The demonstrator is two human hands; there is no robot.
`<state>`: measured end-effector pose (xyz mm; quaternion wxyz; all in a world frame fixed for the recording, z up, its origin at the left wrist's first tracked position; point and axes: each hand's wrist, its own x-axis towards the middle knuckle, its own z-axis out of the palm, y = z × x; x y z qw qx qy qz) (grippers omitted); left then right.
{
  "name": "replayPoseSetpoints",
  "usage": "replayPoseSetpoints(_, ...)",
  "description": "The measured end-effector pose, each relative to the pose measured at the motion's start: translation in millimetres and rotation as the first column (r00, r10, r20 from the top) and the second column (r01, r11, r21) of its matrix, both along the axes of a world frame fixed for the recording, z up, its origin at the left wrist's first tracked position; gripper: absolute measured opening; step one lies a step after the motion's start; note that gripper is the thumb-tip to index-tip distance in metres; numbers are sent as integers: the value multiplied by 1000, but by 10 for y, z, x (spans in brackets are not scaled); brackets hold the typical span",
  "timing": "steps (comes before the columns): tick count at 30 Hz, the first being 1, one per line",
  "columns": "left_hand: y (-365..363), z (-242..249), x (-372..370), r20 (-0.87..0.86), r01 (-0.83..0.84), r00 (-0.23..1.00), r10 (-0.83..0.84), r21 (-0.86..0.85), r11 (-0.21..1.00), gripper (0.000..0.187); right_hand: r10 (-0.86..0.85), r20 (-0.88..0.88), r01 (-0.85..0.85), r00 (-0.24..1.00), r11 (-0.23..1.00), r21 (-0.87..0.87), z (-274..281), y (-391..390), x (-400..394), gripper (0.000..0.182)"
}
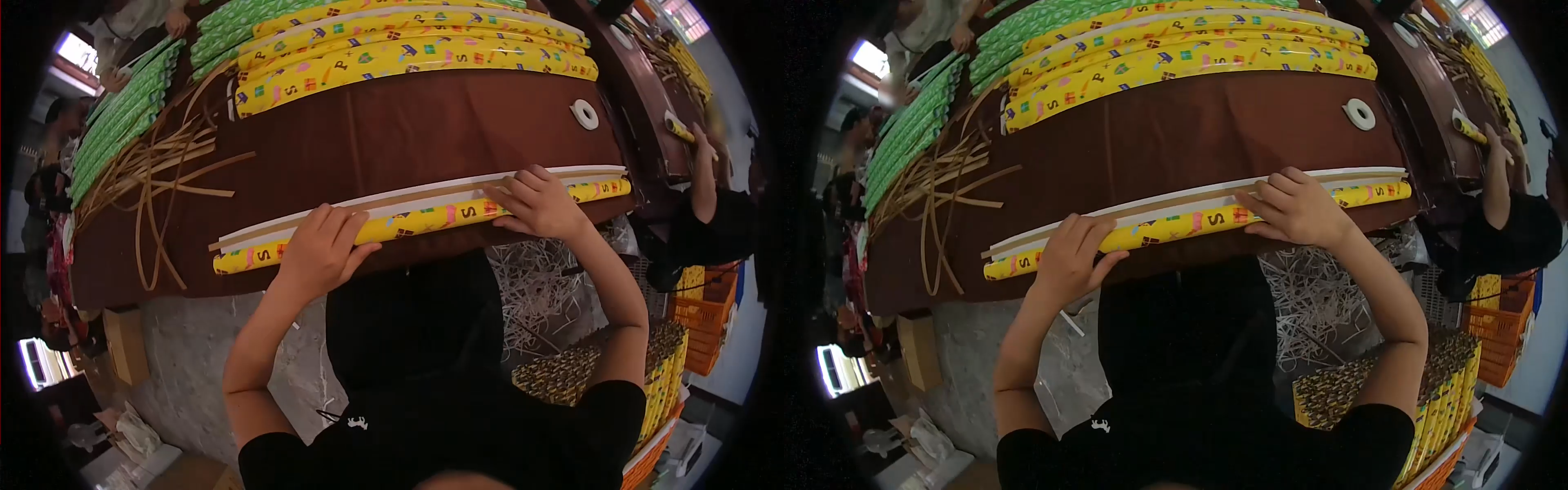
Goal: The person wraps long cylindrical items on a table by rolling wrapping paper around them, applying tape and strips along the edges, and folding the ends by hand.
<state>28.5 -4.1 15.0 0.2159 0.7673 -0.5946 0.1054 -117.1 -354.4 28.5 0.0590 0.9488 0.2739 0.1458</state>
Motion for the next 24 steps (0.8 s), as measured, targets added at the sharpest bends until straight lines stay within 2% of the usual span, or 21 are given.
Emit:
replayPoseSetpoints(5,-25,5,-52,70,-38,997,32,76,996,41,13,-29,-11,999,999,49,77,-6,88,59)
replayPoseSetpoints(7,-93,57,-171,181,-174,969,169,16,985,37,19,-32,-18,999,998,59,75,-31,135,59)
replayPoseSetpoints(8,-101,46,-219,182,-176,968,170,17,984,37,33,-38,-31,999,997,69,70,-29,155,60)
replayPoseSetpoints(10,-98,-12,-269,14,-270,963,270,11,963,38,15,-50,-9,999,992,125,175,-1,190,57)
replayPoseSetpoints(12,-77,-81,-271,2,-266,964,266,-19,964,39,-3,-63,14,998,984,178,196,0,232,55)
replayPoseSetpoints(14,-72,-120,-291,-13,-261,965,260,-47,964,40,-109,-309,240,945,874,424,154,-21,291,48)
replayPoseSetpoints(15,-81,-124,-303,-4,-253,967,253,-79,964,42,-100,-308,232,946,874,427,159,-6,318,48)
replayPoseSetpoints(17,-70,-133,-317,15,-260,965,263,-103,960,43,-65,-502,357,862,782,511,184,55,411,43)
replayPoseSetpoints(18,-60,-144,-324,51,-251,965,258,-112,962,45,-48,-499,344,865,782,520,192,86,457,43)
replayPoseSetpoints(20,-46,-169,-326,92,-250,961,261,-114,961,46,-20,-625,386,780,802,456,212,119,521,31)
replayPoseSetpoints(24,-47,-189,-314,128,-242,957,260,-137,960,46,64,-661,340,748,818,465,214,111,606,16)
